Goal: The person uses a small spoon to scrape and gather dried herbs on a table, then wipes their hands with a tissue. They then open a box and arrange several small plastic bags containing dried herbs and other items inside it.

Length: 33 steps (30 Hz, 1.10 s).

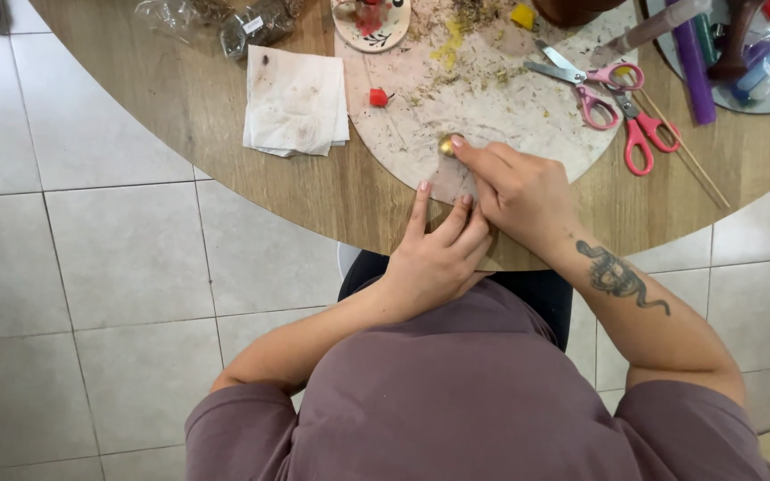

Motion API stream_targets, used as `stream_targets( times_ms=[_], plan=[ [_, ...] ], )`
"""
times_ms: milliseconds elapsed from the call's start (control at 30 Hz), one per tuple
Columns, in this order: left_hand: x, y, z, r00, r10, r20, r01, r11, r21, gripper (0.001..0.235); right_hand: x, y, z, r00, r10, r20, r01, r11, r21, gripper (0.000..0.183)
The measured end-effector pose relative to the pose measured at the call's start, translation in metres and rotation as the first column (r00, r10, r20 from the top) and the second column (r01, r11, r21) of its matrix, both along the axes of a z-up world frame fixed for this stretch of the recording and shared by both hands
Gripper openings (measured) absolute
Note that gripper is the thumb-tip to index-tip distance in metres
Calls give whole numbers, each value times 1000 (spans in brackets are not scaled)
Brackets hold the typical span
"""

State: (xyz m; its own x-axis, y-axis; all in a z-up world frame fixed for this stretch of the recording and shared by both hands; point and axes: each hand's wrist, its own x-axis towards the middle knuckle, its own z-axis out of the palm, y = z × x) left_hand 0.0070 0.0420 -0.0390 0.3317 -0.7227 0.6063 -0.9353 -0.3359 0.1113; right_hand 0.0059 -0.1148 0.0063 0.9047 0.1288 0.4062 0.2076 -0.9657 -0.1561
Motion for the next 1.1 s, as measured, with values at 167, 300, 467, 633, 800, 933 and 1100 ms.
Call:
stream_targets(
  times_ms=[167,300,467,633,800,933,1100],
  plan=[
    [1,1,4,1000,-4,11,4,999,36,46,30,7,-9,999,-20,40,22,999,-41,25],
    [1,3,11,999,-17,-37,21,994,105,59,47,12,7,999,-41,24,39,997,73,20],
    [2,8,13,992,-46,-115,59,992,108,76,32,-18,7,991,-121,54,121,993,8,20],
    [7,8,25,977,-61,-206,70,997,41,81,7,-35,19,989,-123,79,133,982,-137,23],
    [44,24,40,980,64,-187,-63,998,13,46,-21,-64,-5,992,-68,104,81,989,-125,25],
    [81,35,32,977,171,-128,-174,985,-12,36,-18,-48,-2,976,-124,182,162,963,-213,30],
    [92,37,37,921,365,-135,-355,930,91,56,8,5,20,929,33,-369,-60,996,-61,63]
  ],
)
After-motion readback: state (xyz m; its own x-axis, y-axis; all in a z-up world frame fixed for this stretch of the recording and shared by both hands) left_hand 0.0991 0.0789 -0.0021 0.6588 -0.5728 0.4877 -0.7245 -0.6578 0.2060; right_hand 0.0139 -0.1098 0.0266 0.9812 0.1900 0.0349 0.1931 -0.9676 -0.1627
